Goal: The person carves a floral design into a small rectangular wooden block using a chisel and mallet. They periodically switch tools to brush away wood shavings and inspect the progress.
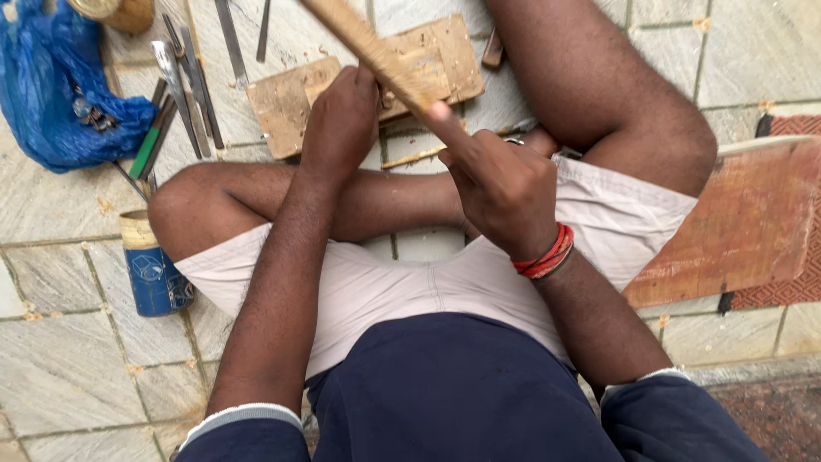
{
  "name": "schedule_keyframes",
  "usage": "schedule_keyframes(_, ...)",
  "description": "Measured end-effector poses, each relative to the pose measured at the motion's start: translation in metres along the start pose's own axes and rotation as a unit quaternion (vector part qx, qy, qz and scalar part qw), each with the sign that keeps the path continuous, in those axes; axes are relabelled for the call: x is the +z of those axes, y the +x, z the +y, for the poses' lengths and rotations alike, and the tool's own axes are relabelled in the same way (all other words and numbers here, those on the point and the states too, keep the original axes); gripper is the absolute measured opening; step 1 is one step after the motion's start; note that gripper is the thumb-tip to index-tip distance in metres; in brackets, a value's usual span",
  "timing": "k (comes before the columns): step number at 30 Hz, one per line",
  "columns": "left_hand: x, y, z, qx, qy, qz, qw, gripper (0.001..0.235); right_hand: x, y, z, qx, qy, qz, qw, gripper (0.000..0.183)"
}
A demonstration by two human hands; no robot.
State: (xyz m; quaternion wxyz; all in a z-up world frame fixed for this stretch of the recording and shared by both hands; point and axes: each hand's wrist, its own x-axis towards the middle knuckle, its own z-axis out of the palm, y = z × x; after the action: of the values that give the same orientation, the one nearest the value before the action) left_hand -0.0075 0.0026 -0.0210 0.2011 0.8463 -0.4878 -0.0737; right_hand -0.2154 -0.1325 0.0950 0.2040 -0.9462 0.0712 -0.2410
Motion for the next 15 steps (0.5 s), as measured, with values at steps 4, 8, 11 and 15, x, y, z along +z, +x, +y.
schedule_keyframes(4,-0.007,-0.003,0.004,0.036,-0.027,0.006,0.999,0.016,0.005,-0.004,-0.007,0.001,0.032,0.038,0.999,0.067)
schedule_keyframes(8,-0.011,0.001,0.009,0.002,-0.048,0.081,0.996,0.02,0.016,-0.005,0.003,0.054,0.061,-0.005,0.997,0.061)
schedule_keyframes(11,0.001,0.002,0.01,-0.181,-0.199,0.062,0.961,0.011,0.023,-0.018,0.009,0.123,0.202,0.021,0.971,0.06)
schedule_keyframes(15,0.008,0.002,0.004,-0.182,-0.308,0.174,0.917,0.007,0.024,-0.026,0.025,0.134,0.241,0.036,0.961,0.055)
